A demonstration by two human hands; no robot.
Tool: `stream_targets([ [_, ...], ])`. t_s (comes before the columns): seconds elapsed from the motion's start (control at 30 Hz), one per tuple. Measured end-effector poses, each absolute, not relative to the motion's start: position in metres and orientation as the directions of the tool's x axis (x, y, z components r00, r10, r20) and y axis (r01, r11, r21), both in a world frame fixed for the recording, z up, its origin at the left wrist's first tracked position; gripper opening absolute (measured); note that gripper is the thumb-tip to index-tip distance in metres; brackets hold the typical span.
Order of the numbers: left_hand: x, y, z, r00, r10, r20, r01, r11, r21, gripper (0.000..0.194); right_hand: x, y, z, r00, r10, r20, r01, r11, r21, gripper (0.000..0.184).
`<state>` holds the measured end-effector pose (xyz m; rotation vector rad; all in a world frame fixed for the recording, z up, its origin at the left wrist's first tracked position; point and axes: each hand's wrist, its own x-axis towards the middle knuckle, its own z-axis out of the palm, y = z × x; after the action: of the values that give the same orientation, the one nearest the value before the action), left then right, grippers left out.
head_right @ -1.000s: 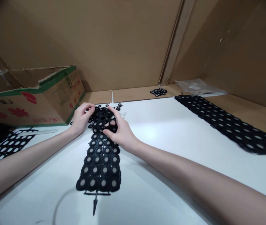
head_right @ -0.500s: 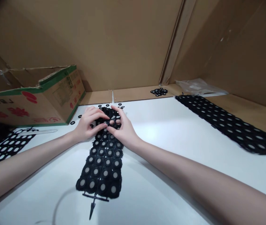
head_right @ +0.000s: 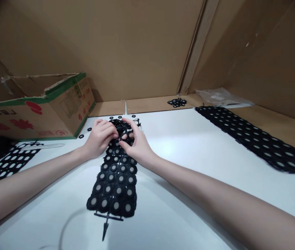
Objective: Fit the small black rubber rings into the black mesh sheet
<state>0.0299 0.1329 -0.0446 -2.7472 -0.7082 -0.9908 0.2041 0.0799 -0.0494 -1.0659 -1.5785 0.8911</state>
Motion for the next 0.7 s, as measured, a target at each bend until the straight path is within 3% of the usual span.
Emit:
stream_targets([
  [0.1,0.03,0.133,-0.044,0.632,0.446,0.634,0.483,-0.866,0.128,0.022,0.203,0.079,-0.048,-0.138,0.936,0.323,0.229,0.347,-0.909,0.071],
  [0.3,0.029,0.141,-0.042,0.414,0.658,0.629,0.482,-0.745,0.462,0.024,0.202,0.075,-0.048,-0.175,0.937,0.303,0.266,0.342,-0.901,0.067],
  [0.43,0.022,0.159,-0.048,0.144,0.801,0.581,0.412,-0.582,0.701,0.024,0.203,0.071,-0.046,-0.194,0.934,0.301,0.276,0.346,-0.897,0.067],
  [0.53,0.016,0.172,-0.053,0.046,0.826,0.562,0.412,-0.528,0.743,0.024,0.204,0.07,-0.044,-0.221,0.925,0.308,0.277,0.362,-0.89,0.062],
  [0.7,0.017,0.171,-0.051,0.146,0.811,0.567,0.454,-0.564,0.69,0.018,0.204,0.073,-0.045,-0.234,0.92,0.314,0.228,0.366,-0.902,0.058],
])
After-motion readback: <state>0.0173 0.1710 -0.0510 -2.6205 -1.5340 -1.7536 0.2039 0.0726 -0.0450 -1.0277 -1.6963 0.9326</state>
